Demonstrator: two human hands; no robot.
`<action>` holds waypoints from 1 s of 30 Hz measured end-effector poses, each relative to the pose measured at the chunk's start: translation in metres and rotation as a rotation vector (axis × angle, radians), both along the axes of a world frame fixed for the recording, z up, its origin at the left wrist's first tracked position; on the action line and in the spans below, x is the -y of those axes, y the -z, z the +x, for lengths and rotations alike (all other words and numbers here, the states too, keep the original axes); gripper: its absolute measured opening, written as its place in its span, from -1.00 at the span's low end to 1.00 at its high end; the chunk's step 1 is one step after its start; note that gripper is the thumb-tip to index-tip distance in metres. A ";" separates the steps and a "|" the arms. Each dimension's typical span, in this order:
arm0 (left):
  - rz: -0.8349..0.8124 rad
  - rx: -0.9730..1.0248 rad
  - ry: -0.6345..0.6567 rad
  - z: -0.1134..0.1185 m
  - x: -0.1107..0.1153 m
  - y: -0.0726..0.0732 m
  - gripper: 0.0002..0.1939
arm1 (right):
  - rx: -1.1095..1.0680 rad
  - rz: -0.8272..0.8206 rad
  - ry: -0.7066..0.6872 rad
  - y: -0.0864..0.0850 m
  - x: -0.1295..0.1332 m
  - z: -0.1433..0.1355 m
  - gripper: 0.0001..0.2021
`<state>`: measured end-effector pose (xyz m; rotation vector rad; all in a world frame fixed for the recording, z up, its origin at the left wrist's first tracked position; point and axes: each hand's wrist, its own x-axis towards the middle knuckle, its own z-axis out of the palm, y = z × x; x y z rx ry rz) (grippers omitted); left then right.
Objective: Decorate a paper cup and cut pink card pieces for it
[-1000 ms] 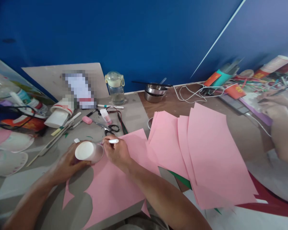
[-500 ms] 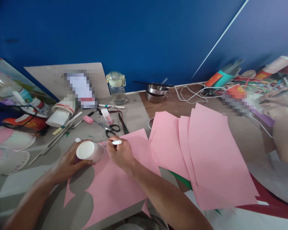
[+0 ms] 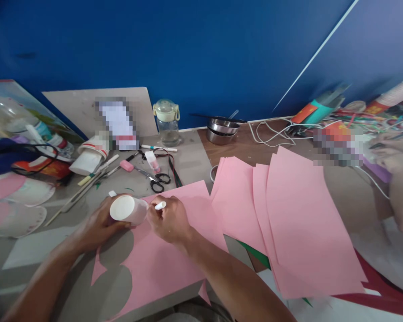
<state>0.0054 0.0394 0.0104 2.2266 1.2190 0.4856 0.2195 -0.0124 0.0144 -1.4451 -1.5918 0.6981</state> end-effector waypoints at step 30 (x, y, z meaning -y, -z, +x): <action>0.006 0.008 0.045 -0.003 0.005 0.006 -0.45 | -0.017 0.069 -0.285 0.003 0.016 -0.016 -0.78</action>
